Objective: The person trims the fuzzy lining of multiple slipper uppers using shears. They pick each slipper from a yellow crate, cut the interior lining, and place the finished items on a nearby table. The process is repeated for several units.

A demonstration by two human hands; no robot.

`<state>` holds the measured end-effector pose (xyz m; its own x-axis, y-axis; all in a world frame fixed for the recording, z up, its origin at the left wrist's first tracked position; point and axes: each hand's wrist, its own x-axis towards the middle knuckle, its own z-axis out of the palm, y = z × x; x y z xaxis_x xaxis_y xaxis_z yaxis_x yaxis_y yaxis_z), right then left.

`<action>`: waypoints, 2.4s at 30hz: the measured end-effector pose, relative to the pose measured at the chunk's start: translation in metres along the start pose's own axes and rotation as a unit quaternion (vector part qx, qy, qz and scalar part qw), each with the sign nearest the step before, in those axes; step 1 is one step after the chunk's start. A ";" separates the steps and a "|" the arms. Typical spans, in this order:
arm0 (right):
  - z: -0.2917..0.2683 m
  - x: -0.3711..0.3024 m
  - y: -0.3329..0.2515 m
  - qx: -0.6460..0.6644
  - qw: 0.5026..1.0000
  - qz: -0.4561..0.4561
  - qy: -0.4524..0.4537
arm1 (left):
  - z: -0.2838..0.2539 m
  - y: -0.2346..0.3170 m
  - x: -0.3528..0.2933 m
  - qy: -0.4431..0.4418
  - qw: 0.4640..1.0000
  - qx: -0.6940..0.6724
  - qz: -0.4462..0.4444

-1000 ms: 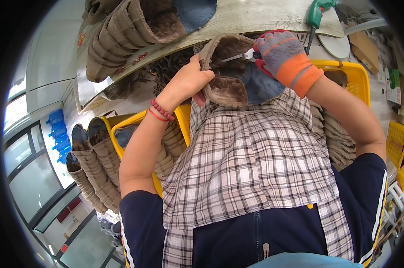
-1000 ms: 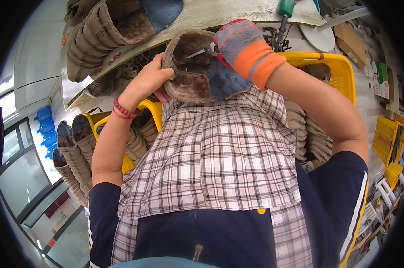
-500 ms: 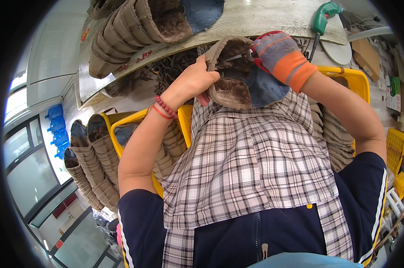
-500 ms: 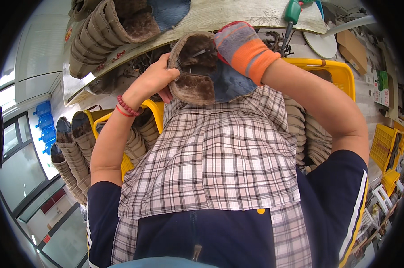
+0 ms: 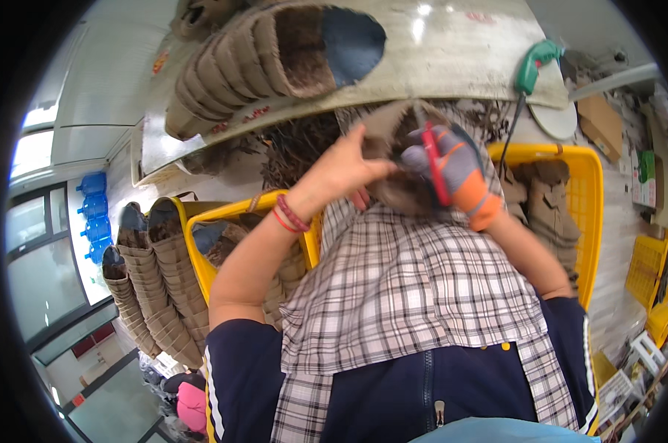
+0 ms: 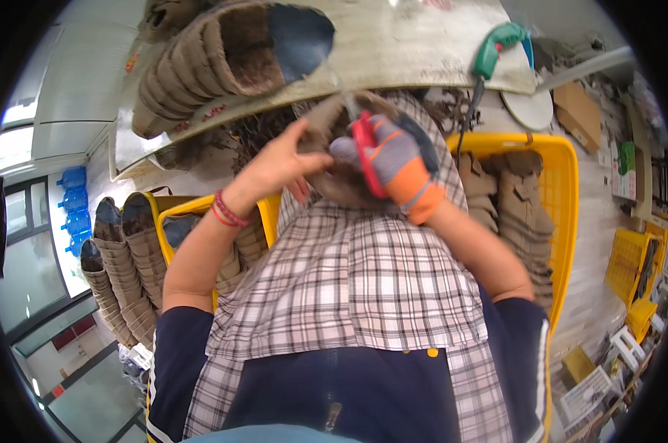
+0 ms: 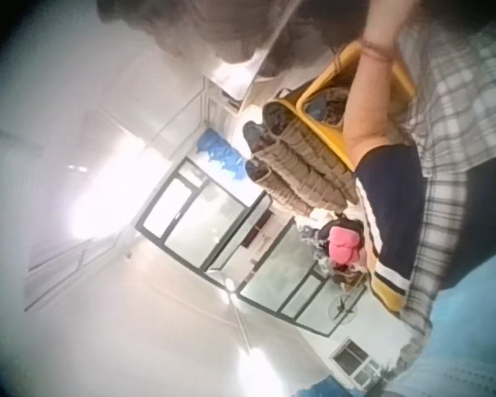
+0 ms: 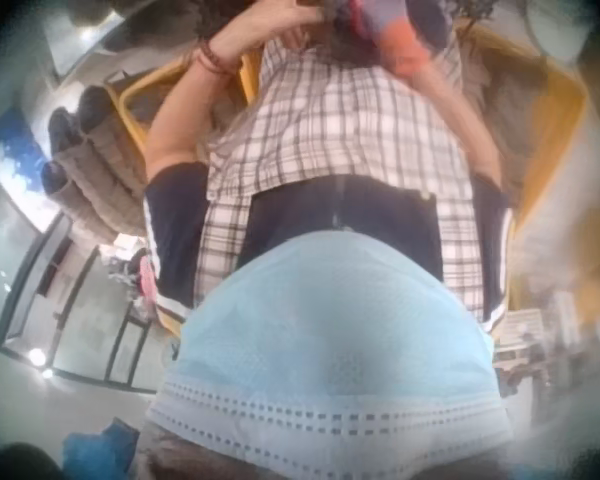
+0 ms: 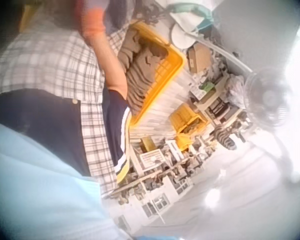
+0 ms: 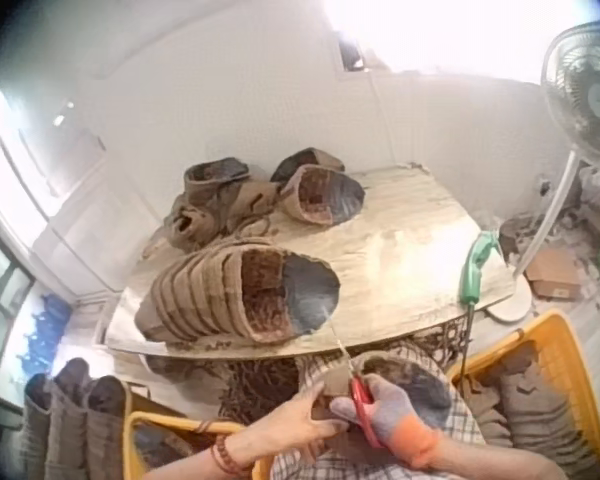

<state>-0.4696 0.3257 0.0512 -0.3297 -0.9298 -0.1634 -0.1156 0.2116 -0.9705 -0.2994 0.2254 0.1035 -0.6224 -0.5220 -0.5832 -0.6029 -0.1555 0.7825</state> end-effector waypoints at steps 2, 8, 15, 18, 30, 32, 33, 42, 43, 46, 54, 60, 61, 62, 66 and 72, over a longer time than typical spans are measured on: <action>0.037 0.014 -0.001 0.060 0.998 0.018 -0.007 | 0.000 -0.003 -0.006 -0.058 0.998 -0.025 0.019; 0.066 0.038 0.012 -0.065 0.997 -0.020 0.027 | -0.042 -0.033 -0.003 -0.098 0.986 -0.103 0.087; 0.042 0.012 0.039 0.165 0.980 0.084 0.066 | -0.008 -0.074 0.006 -0.083 0.964 -0.079 0.238; 0.041 0.009 0.005 -0.124 0.987 0.060 0.084 | -0.010 -0.074 0.011 -0.066 0.953 -0.021 0.296; 0.048 0.107 -0.075 0.123 0.966 -0.212 0.081 | -0.250 0.006 0.068 0.493 0.700 0.426 0.294; 0.063 0.139 -0.081 0.140 0.966 -0.216 0.002 | -0.243 0.014 0.072 0.489 0.723 0.399 0.281; 0.068 0.156 -0.077 0.139 0.960 -0.240 -0.025 | -0.236 0.018 0.074 0.487 0.735 0.383 0.275; 0.052 0.176 -0.062 0.217 0.948 -0.204 -0.108 | -0.222 0.009 0.077 0.523 0.696 0.392 0.298; 0.058 0.179 -0.059 0.196 0.949 -0.235 -0.074 | -0.222 0.010 0.080 0.537 0.681 0.398 0.298; 0.093 0.182 -0.060 0.189 0.941 -0.281 -0.005 | -0.212 0.012 0.081 0.561 0.657 0.404 0.300; 0.131 0.217 -0.040 0.112 0.929 -0.341 0.086 | -0.200 0.015 0.090 0.615 0.603 0.416 0.294; 0.081 0.193 -0.008 0.233 0.961 -0.132 -0.075 | -0.255 0.032 0.067 0.551 0.766 0.161 0.289; 0.073 0.172 -0.024 0.275 0.952 -0.117 -0.073 | -0.281 0.027 0.066 0.585 0.715 0.234 0.304; 0.063 0.165 -0.022 0.274 0.951 -0.128 -0.063 | -0.309 0.028 0.071 0.591 0.676 0.348 0.270; 0.028 0.144 0.000 0.314 0.942 -0.115 -0.027 | -0.356 0.031 0.115 0.598 0.628 0.497 0.038; -0.015 0.097 0.009 0.214 0.975 -0.054 -0.009 | -0.421 0.031 0.128 0.653 0.572 0.477 0.138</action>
<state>-0.5167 0.2420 0.0290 -0.3195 -0.9460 -0.0554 0.2543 -0.0293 -0.9667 -0.1877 -0.1991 0.1452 -0.2312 -0.6943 0.6815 -0.9572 0.2876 -0.0317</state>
